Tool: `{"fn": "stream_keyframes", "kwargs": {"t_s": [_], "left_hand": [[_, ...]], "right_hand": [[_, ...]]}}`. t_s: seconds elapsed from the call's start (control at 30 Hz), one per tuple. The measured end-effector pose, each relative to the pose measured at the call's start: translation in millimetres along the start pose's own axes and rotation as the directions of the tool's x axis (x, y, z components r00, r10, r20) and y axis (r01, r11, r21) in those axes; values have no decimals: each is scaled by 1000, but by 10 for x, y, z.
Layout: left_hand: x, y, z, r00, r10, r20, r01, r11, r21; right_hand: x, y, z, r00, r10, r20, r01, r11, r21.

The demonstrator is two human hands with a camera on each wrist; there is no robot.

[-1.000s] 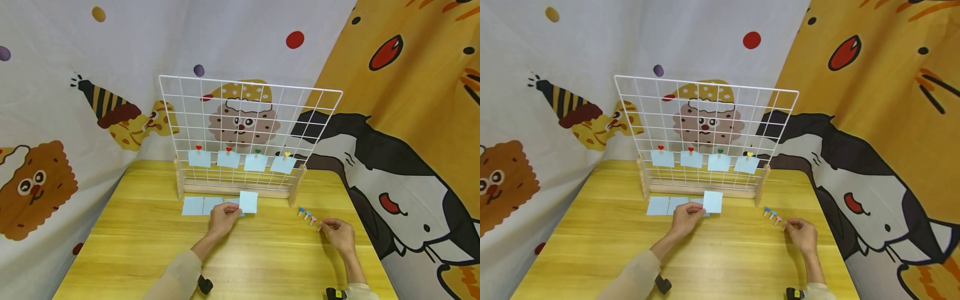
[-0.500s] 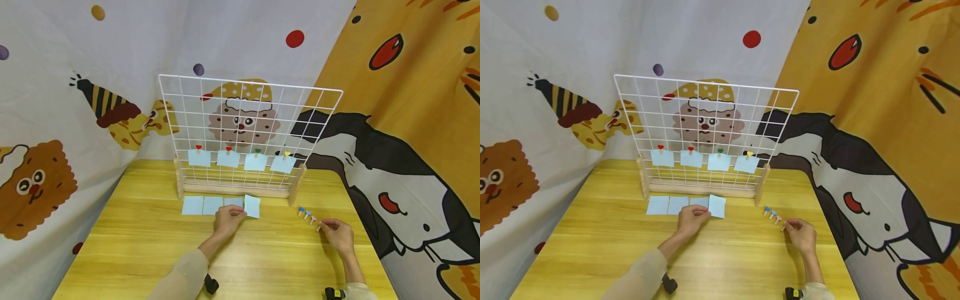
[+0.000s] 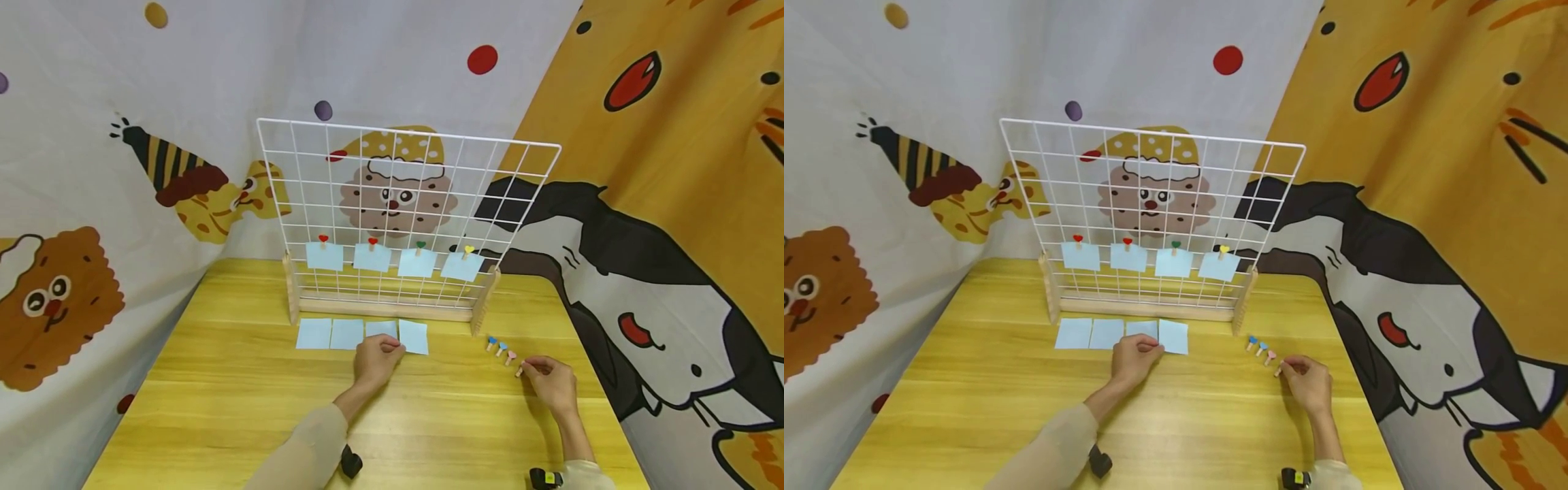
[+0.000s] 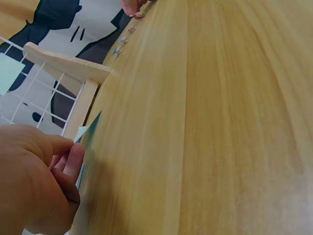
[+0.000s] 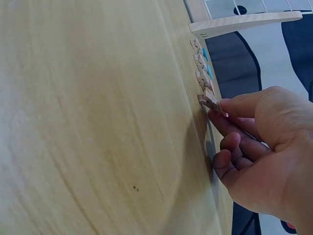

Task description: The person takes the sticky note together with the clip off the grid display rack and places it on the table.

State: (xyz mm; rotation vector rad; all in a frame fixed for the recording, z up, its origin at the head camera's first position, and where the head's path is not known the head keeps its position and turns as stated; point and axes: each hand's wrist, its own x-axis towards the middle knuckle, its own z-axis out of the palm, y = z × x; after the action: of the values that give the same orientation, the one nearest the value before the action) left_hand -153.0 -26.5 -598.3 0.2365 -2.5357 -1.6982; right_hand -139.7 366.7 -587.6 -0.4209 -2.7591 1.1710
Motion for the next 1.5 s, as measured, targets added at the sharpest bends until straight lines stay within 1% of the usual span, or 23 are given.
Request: {"fn": "stream_keyframes", "kwargs": {"t_s": [0.13,0.3,0.47,0.8,0.97,1.27,1.5], "left_hand": [[13,-33,40,1000,12,0,-12,1000,9],[33,-77,86,1000,9,-3,-9,1000,10],[43,-84,106,1000,16,-2,-16,1000,27],[49,-89,128,999,3,-36,-2,999,32],[55,-99,135,999,2,-36,0,999,41],[49,-90,128,999,-1,-32,2,999,49],[67,-105,131,1000,1,-30,1,999,52]], "right_hand": [[-2,5,5,1000,0,-2,0,1000,-8],[10,24,19,1000,-17,-7,17,1000,-18],[16,48,30,999,-34,-16,34,999,-30],[7,54,31,998,-53,-21,51,998,-48],[4,50,29,998,-60,-27,58,996,-61],[6,53,39,998,-55,-25,54,997,-52],[5,50,50,998,-51,-48,48,997,-52]]}}
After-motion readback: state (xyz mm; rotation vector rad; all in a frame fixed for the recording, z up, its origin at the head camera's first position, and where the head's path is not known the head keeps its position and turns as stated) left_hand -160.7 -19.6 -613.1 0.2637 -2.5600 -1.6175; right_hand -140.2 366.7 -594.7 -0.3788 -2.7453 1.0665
